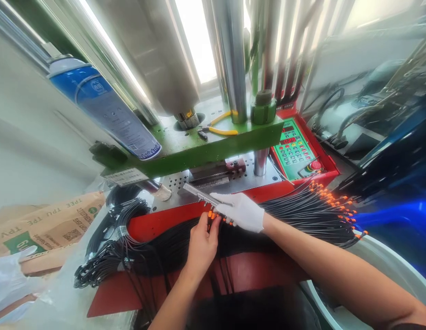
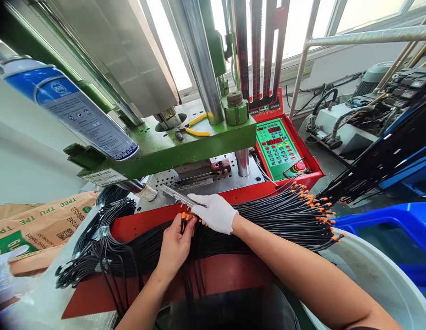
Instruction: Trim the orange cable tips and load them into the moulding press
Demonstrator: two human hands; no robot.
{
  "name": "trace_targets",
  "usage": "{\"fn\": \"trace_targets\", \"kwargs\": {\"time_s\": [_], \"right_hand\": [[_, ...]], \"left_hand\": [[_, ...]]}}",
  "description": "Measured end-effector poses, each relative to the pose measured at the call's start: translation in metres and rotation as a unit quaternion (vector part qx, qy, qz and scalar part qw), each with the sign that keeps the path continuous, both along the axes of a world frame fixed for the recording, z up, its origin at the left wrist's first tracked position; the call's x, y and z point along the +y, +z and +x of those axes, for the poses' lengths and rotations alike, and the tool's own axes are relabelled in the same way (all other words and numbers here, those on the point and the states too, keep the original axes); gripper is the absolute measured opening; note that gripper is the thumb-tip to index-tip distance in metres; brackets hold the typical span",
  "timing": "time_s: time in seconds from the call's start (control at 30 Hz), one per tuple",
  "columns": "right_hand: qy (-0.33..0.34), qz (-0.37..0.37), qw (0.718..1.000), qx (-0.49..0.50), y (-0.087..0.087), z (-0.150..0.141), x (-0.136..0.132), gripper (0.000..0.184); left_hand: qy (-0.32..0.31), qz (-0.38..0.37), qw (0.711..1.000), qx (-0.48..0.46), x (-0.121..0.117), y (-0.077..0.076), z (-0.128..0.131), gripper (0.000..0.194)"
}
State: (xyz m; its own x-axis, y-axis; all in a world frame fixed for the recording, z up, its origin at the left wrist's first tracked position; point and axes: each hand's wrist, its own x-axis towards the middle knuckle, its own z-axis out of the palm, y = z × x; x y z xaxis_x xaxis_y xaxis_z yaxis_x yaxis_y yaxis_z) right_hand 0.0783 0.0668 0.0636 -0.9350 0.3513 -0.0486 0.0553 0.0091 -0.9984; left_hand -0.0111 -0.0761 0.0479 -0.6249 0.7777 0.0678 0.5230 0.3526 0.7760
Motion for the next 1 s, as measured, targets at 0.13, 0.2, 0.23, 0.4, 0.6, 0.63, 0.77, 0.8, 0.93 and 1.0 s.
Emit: {"fn": "trace_targets", "kwargs": {"time_s": [0.13, 0.2, 0.23, 0.4, 0.6, 0.63, 0.77, 0.8, 0.93, 1.0], "right_hand": [[0.032, -0.048, 0.997, -0.043, 0.001, 0.001, 0.005, 0.034], [0.039, -0.046, 0.996, -0.065, 0.001, 0.001, 0.006, 0.031], [0.04, -0.038, 0.996, -0.063, 0.001, 0.002, 0.006, 0.03], [0.044, 0.007, 0.999, -0.025, 0.006, 0.003, 0.002, 0.028], [0.05, 0.011, 0.999, -0.008, 0.014, 0.005, 0.0, 0.022], [0.049, 0.009, 0.999, -0.006, 0.014, 0.005, 0.0, 0.021], [0.046, 0.005, 0.999, -0.006, 0.012, 0.005, 0.0, 0.019], [0.045, 0.006, 0.999, -0.007, 0.012, 0.005, 0.0, 0.019], [0.053, 0.003, 0.999, 0.005, 0.015, 0.006, -0.001, 0.018], [0.057, 0.0, 0.998, 0.01, 0.017, 0.007, -0.001, 0.021]], "left_hand": [[0.036, 0.039, 0.994, -0.092, -0.003, 0.004, -0.011, 0.032], [0.06, 0.055, 0.988, -0.134, -0.004, 0.006, -0.017, 0.035], [0.059, 0.065, 0.983, -0.161, -0.005, 0.006, -0.019, 0.035], [-0.013, 0.117, 0.944, -0.309, -0.005, 0.006, -0.017, 0.027], [-0.037, 0.105, 0.943, -0.314, -0.006, 0.007, -0.013, 0.022], [-0.036, 0.104, 0.946, -0.304, -0.006, 0.007, -0.014, 0.022], [-0.025, 0.098, 0.963, -0.251, -0.007, 0.007, -0.017, 0.025], [-0.023, 0.095, 0.965, -0.242, -0.007, 0.007, -0.017, 0.026], [-0.029, 0.095, 0.966, -0.24, -0.008, 0.006, -0.017, 0.027], [-0.032, 0.099, 0.964, -0.244, -0.008, 0.006, -0.017, 0.028]]}}
